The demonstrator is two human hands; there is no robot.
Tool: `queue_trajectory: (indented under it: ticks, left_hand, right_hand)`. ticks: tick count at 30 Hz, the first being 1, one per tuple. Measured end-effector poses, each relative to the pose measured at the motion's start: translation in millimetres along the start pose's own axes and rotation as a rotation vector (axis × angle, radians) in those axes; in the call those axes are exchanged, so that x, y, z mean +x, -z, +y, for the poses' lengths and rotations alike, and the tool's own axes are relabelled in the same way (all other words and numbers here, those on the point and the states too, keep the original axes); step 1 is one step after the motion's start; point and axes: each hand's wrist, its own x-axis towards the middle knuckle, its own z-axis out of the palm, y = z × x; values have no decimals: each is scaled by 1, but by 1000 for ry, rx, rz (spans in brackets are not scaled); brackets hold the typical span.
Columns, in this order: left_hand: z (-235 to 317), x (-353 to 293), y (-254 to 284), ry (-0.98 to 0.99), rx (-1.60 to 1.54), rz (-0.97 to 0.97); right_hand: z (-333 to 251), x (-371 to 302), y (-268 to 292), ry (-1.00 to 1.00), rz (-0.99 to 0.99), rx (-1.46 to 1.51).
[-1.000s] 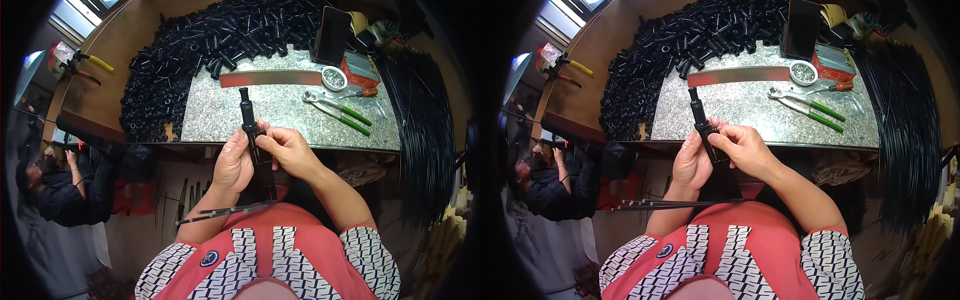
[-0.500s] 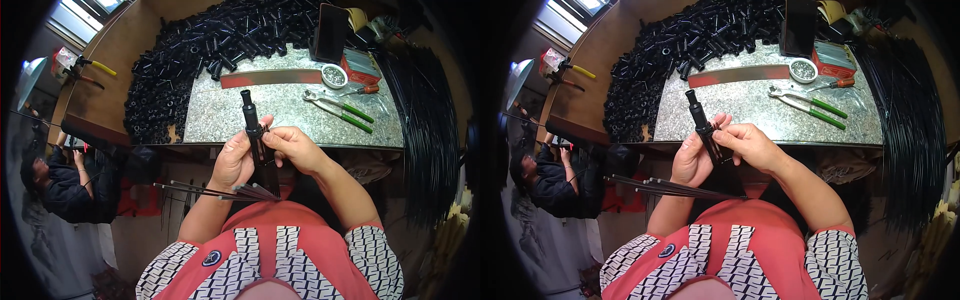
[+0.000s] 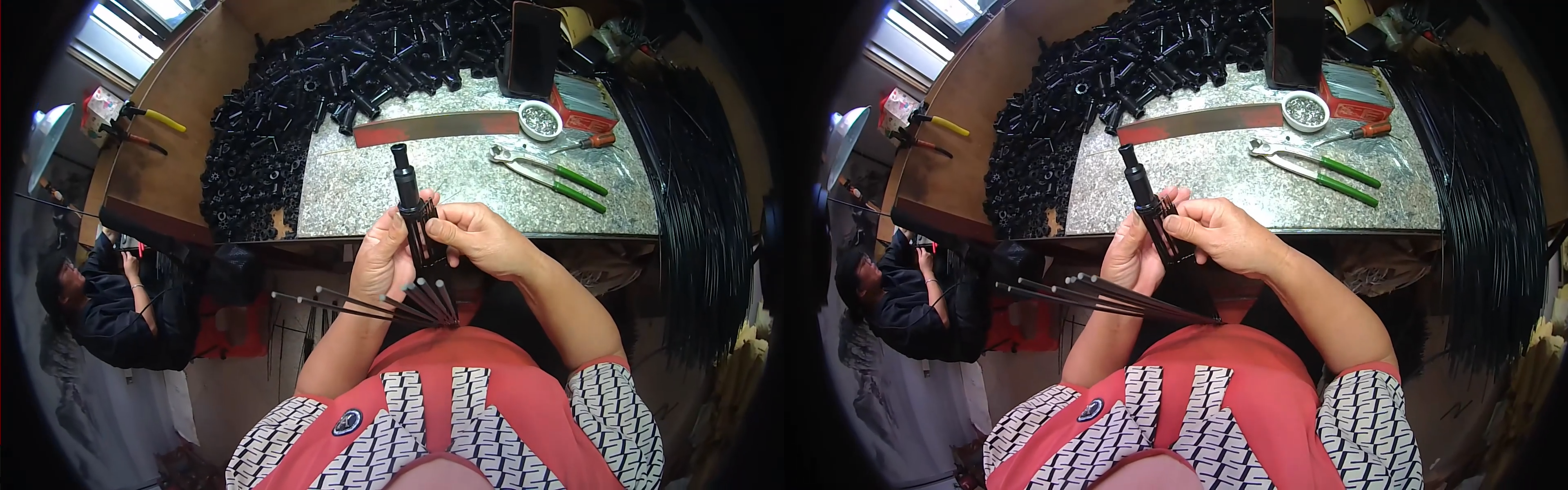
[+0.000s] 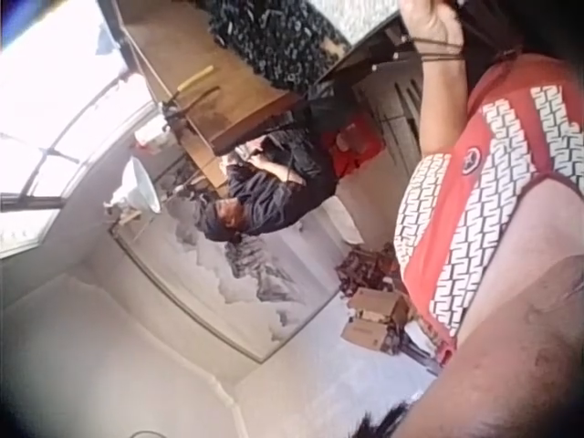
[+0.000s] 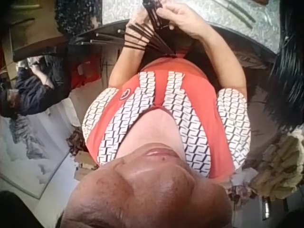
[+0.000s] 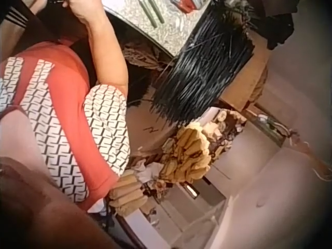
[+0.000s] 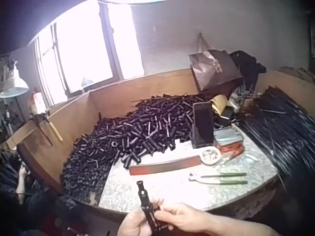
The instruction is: Assembling black rod components into a central hub using pliers and a workbench fixture.
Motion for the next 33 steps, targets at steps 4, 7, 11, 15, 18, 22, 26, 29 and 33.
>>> queue_trajectory:
  ticks: [4,7,11,15,18,22,26,29,33]
  left_hand:
    - [-2,0,1,-34,-12,13]
    - [-1,2,2,-21,-25,-6]
    - [2,3,3,57,-101,-36]
    - [5,4,8,37,-102,-82]
    - [7,4,11,63,-89,-69]
    - [9,6,15,112,-65,-106]
    - [13,11,26,98,-91,-207]
    - [22,13,11,32,-20,-250]
    - [26,8,3,-183,-54,-59]
  right_hand:
    - [1,-1,4,-3,-78,-54]
    - [-3,-1,1,-15,-78,-49]
    - [-3,2,3,-25,-75,-47]
    - [0,9,1,61,-69,-35]
    - [-2,10,0,51,-76,-58]
    - [-4,10,-4,44,-75,-91]
    - [-1,12,-6,98,-99,-215]
    - [-5,11,-18,172,16,-284]
    - [-7,14,-35,293,178,-312]
